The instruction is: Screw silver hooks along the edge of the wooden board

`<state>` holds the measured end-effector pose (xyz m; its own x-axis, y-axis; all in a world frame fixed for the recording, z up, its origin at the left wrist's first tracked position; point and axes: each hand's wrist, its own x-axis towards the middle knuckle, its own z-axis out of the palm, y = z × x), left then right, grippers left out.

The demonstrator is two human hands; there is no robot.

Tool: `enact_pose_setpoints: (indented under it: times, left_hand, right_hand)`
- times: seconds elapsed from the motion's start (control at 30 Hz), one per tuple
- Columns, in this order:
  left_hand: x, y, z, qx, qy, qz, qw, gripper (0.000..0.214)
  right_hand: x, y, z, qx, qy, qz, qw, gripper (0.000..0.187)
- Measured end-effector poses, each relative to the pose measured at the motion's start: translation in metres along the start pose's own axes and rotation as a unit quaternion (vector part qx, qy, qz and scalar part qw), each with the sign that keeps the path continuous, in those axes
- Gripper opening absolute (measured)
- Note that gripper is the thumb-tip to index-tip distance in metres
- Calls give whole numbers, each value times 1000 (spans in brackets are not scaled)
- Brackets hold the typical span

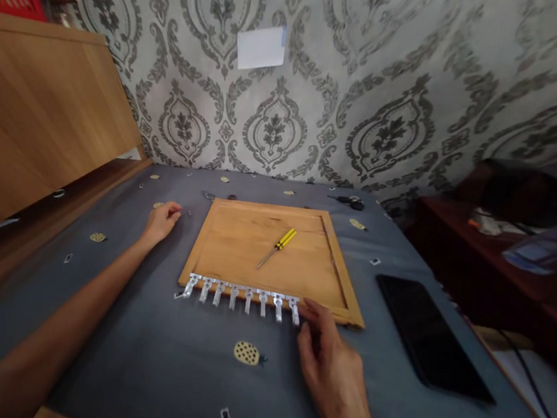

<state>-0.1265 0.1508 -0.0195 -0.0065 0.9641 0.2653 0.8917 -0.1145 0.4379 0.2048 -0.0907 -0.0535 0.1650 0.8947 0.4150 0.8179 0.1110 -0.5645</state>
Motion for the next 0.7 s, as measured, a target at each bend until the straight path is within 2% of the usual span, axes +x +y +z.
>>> enact_pose_setpoints:
  times: [0.13, 0.3, 0.43, 0.7]
  left_hand:
    - [8, 0, 10, 26, -6, -20, 999, 16]
    - [10, 10, 15, 75, -28, -42, 996, 19]
    - [9, 13, 14, 114, -31, -48, 992, 23]
    - [8, 11, 5, 159, -52, -21, 986, 31]
  right_hand:
    - [0, 2, 2, 14, -3, -2, 1000, 25]
    - [-2, -2, 1, 37, -8, 17, 999, 25]
    - [-3, -8, 1, 48, -14, 37, 998, 25]
    - [-5, -8, 3, 58, -17, 58, 997, 28]
